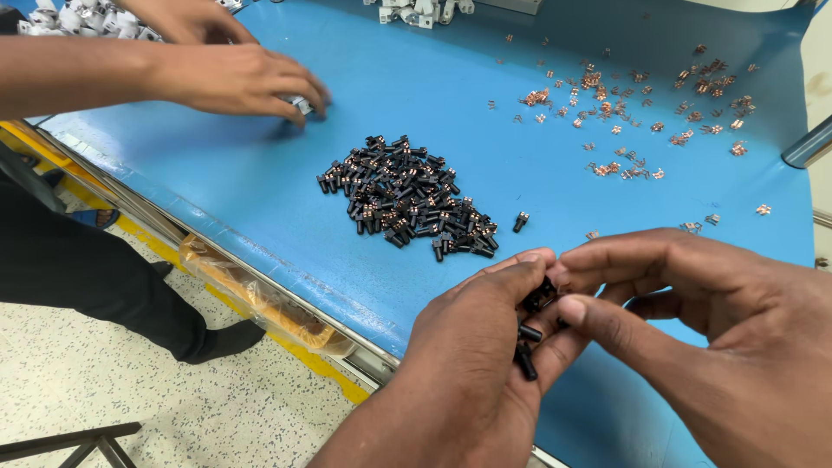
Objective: The person sits at a blue workbench assembling small electrical components. They pick black cylindrical housings and small copper contact pieces, press a contact into each housing by hand, and place the finished assembly onto a growing pile of completed parts.
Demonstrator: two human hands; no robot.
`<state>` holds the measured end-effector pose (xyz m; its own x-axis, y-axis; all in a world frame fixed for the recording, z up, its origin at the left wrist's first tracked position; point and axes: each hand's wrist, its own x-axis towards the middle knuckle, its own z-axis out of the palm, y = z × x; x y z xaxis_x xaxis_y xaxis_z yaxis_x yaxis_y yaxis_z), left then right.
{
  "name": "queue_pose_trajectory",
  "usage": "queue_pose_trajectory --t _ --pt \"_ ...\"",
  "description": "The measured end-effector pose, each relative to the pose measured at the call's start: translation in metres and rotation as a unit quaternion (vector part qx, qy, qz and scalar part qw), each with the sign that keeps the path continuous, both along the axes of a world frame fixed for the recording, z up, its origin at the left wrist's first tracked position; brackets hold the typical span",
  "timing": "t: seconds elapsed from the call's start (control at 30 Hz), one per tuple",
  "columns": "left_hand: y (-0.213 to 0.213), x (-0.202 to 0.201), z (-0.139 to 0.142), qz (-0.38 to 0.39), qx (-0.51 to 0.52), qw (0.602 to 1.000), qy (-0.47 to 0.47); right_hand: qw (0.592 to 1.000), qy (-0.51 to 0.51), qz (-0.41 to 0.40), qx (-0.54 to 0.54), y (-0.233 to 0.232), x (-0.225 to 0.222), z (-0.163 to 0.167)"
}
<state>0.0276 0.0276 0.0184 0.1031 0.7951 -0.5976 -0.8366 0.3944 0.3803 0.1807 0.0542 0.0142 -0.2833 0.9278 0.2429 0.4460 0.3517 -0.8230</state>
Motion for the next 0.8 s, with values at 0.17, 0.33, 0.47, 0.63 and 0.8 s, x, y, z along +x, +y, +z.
queue_pose_trajectory --t 0.17,0.33,0.47,0.63,0.8 --pt "0.002 0.005 0.006 0.030 -0.001 0.999 -0.038 0.997 -0.042 -0.033 0.055 -0.005 -0.007 0.008" --pt "0.001 0.007 0.006 -0.015 -0.023 1.000 0.003 0.985 -0.114 -0.057 0.117 -0.006 -0.006 0.009" --pt "-0.002 0.005 0.003 -0.029 0.068 0.997 -0.017 0.981 -0.132 -0.097 0.105 -0.004 -0.002 0.005" --pt "-0.008 0.001 -0.002 -0.077 0.012 0.996 0.034 0.994 -0.059 -0.082 0.038 0.004 0.008 0.001" --pt "-0.011 -0.004 -0.003 -0.086 0.025 0.991 0.100 0.999 0.037 0.001 -0.015 0.013 0.028 -0.004"
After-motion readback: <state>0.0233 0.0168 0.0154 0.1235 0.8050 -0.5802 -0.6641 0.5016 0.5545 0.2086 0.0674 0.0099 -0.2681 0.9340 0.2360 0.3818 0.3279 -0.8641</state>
